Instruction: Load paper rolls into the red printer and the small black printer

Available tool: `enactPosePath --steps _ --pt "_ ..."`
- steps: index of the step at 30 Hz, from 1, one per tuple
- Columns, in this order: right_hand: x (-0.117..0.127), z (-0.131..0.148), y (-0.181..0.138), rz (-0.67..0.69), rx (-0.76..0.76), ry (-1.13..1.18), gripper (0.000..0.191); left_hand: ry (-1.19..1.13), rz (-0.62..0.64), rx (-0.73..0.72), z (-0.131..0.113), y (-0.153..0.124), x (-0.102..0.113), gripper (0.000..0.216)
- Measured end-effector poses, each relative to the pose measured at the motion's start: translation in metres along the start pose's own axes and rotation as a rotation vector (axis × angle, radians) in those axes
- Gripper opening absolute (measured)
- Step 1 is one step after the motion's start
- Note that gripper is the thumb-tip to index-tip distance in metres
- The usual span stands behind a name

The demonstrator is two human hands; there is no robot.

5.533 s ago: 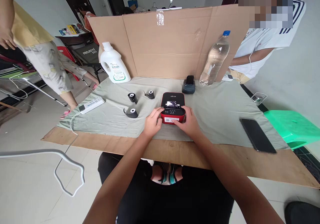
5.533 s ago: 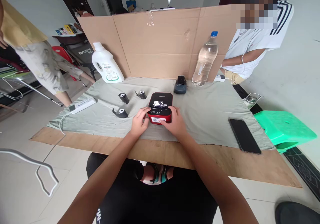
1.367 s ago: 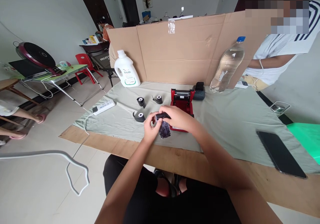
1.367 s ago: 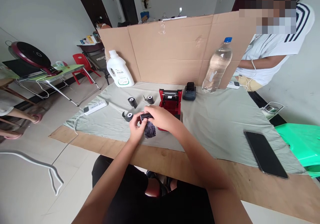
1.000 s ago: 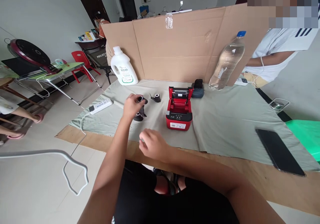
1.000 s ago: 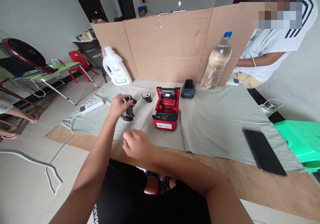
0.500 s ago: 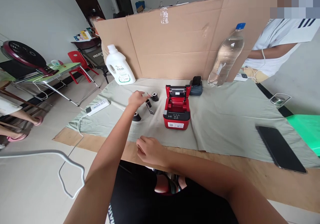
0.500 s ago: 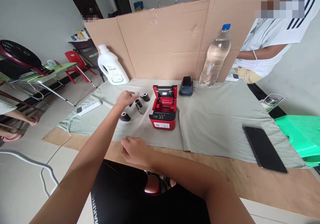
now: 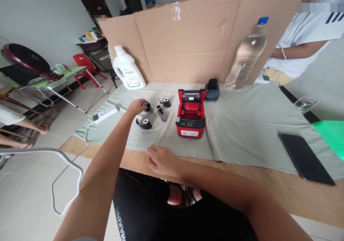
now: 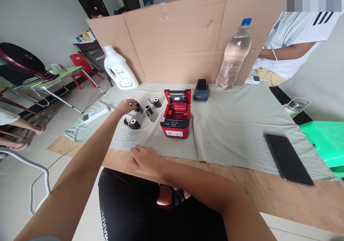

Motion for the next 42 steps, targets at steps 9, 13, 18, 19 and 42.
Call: enactPosePath --steps 9,13,18,19,42 --pt "0.047 0.002 0.024 -0.225 -0.087 0.152 0.007 -1.089 -0.386 0.137 -0.032 -0.051 0.015 0.026" --pt "0.12 -0.014 0.048 -0.476 -0.199 0.282 0.003 -1.654 -0.336 -0.053 -0.097 -0.085 0.008 0.047" --pt "0.19 -0.046 0.052 -0.569 -0.409 0.262 0.022 -1.733 -0.344 -0.245 -0.168 -0.121 -0.014 0.042" --pt "0.196 -0.051 0.051 -0.539 -0.414 0.261 0.022 -1.698 -0.386 -0.304 -0.176 -0.126 -0.019 0.041" --pt "0.223 -0.099 0.039 -0.251 -0.438 0.113 0.008 -0.791 -0.793 -0.692 -0.166 -0.165 -0.052 0.037"
Point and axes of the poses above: each hand's wrist, its own y-axis towards the middle knuckle, its own x-axis out of the back of the hand, z = x × y, the point moved 2 cm from there along y, towards the middle knuckle, and after that the axes turned 3 degrees about -z, right-handed, at the moved point
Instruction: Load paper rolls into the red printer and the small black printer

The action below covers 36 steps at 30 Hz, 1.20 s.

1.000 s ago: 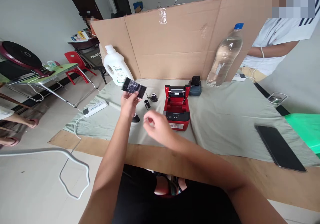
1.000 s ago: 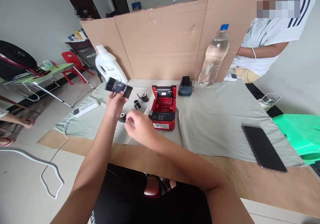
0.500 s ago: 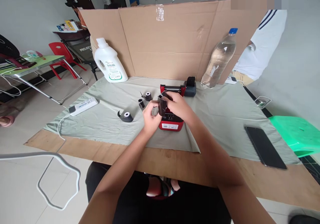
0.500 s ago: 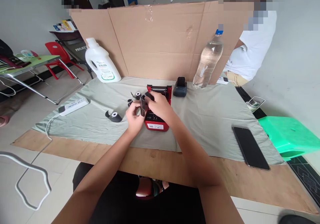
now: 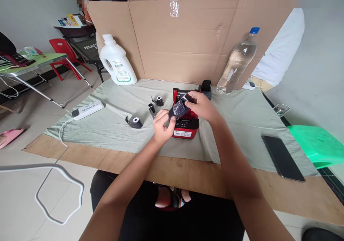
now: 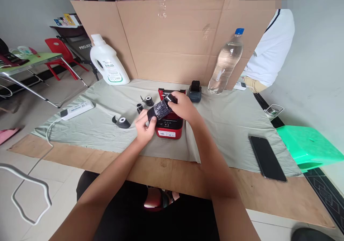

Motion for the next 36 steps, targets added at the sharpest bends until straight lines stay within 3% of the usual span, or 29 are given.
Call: enactPosePath --steps 3,7,12,14,17,19,23,31,36 --pt "0.006 0.007 -0.003 0.09 0.023 -0.112 0.02 0.019 0.06 -0.128 0.0 0.003 0.001 0.048" --pt "0.006 0.009 -0.007 0.162 -0.027 -0.176 0.043 -0.042 0.253 -0.285 0.005 0.007 0.0 0.058" --pt "0.0 -0.004 -0.007 0.294 0.002 -0.181 0.044 0.0 0.313 -0.359 0.007 0.006 0.0 0.06" --pt "-0.003 -0.009 -0.005 0.314 0.075 -0.184 0.039 0.003 0.278 -0.418 0.004 0.005 0.0 0.051" --pt "-0.006 -0.013 -0.003 0.229 0.155 -0.249 0.031 -0.059 0.216 -0.502 -0.004 0.001 0.0 0.025" --pt "-0.008 -0.014 -0.003 0.194 0.155 -0.304 0.029 -0.029 0.226 -0.51 -0.007 -0.002 -0.003 0.016" --pt "-0.017 -0.02 -0.001 0.23 0.075 -0.413 0.03 0.018 0.291 -0.445 -0.006 -0.008 -0.008 0.018" --pt "-0.033 -0.037 0.009 0.189 0.025 -0.539 0.035 -0.043 0.194 -0.468 -0.005 -0.003 -0.005 0.011" --pt "-0.032 -0.032 0.007 0.242 0.002 -0.553 0.031 -0.026 0.219 -0.421 -0.002 -0.005 -0.007 0.017"
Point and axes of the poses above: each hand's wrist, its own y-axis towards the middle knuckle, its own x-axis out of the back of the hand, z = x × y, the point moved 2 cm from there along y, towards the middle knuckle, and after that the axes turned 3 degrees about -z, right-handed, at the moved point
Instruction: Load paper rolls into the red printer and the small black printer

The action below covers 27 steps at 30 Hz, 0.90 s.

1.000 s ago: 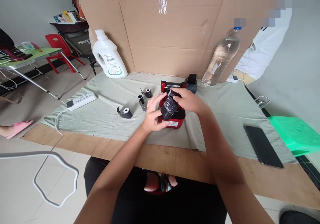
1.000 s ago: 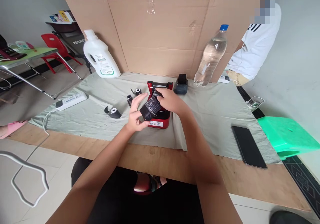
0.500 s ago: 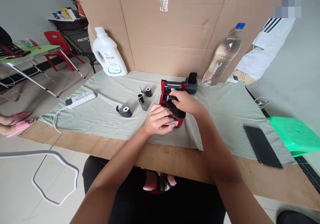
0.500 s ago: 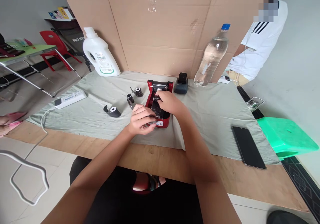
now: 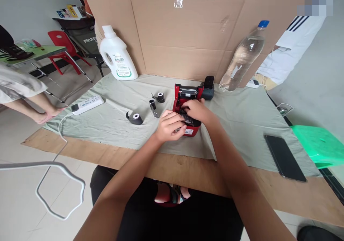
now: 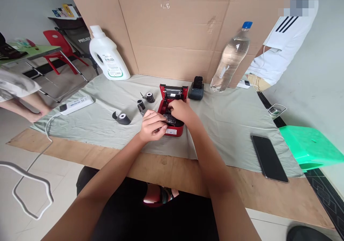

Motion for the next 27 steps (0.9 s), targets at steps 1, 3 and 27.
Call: enactPosePath --steps 1,3,27 --pt "0.004 0.001 -0.002 0.001 -0.002 0.014 0.03 0.005 0.015 0.012 0.0 -0.001 0.0 0.018" --pt "0.016 0.004 -0.008 -0.022 0.014 0.091 0.026 0.02 0.029 0.015 0.0 -0.002 -0.001 0.02" --pt "0.034 -0.019 -0.02 0.056 -0.152 0.113 0.041 0.039 -0.237 0.013 -0.004 -0.004 0.01 0.045"
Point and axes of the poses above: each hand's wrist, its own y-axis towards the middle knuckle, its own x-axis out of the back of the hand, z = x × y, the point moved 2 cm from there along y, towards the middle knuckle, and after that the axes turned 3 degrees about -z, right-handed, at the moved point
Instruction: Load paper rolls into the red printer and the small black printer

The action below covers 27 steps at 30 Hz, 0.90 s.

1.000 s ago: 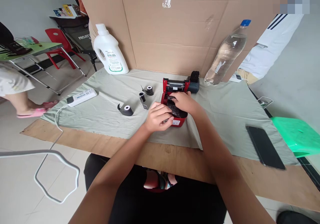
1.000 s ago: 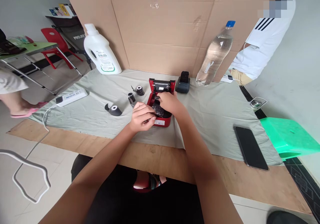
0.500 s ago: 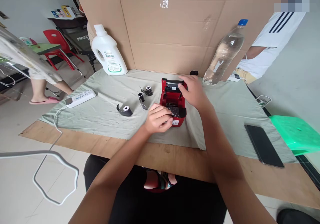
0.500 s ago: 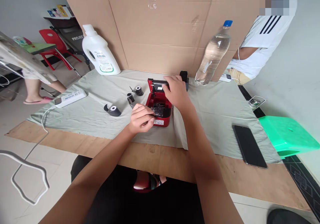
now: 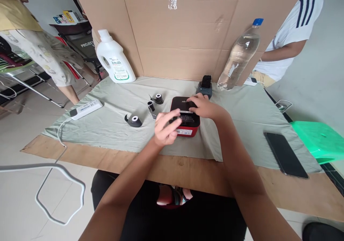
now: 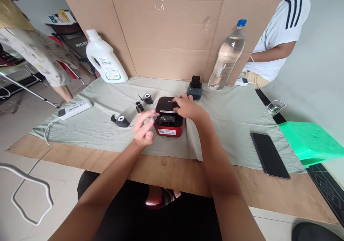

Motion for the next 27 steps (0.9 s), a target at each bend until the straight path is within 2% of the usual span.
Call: enactPosePath --steps 3,9,13,15,20,23,27 --pt "-0.003 -0.002 0.0 0.084 -0.024 0.047 0.056 -0.029 -0.064 0.288 0.007 -0.001 -0.001 0.047" --pt "-0.001 -0.004 0.0 0.096 -0.082 0.092 0.065 -0.174 0.054 0.856 0.029 -0.007 -0.011 0.038" --pt "0.002 -0.005 -0.001 0.096 -0.114 0.144 0.068 -0.36 0.007 1.183 0.051 -0.026 -0.022 0.044" --pt "0.002 -0.008 -0.001 0.108 -0.142 0.213 0.072 -0.476 0.019 1.257 0.058 -0.034 -0.027 0.047" --pt "-0.002 -0.022 0.005 0.125 -0.138 0.413 0.084 -0.589 0.102 1.268 0.064 -0.038 -0.03 0.051" --pt "-0.005 -0.029 0.009 0.13 -0.133 0.499 0.08 -0.611 0.075 1.361 0.06 -0.032 -0.03 0.057" --pt "-0.011 -0.031 0.01 0.066 -0.212 0.585 0.084 -0.616 -0.005 1.494 0.048 -0.019 -0.031 0.065"
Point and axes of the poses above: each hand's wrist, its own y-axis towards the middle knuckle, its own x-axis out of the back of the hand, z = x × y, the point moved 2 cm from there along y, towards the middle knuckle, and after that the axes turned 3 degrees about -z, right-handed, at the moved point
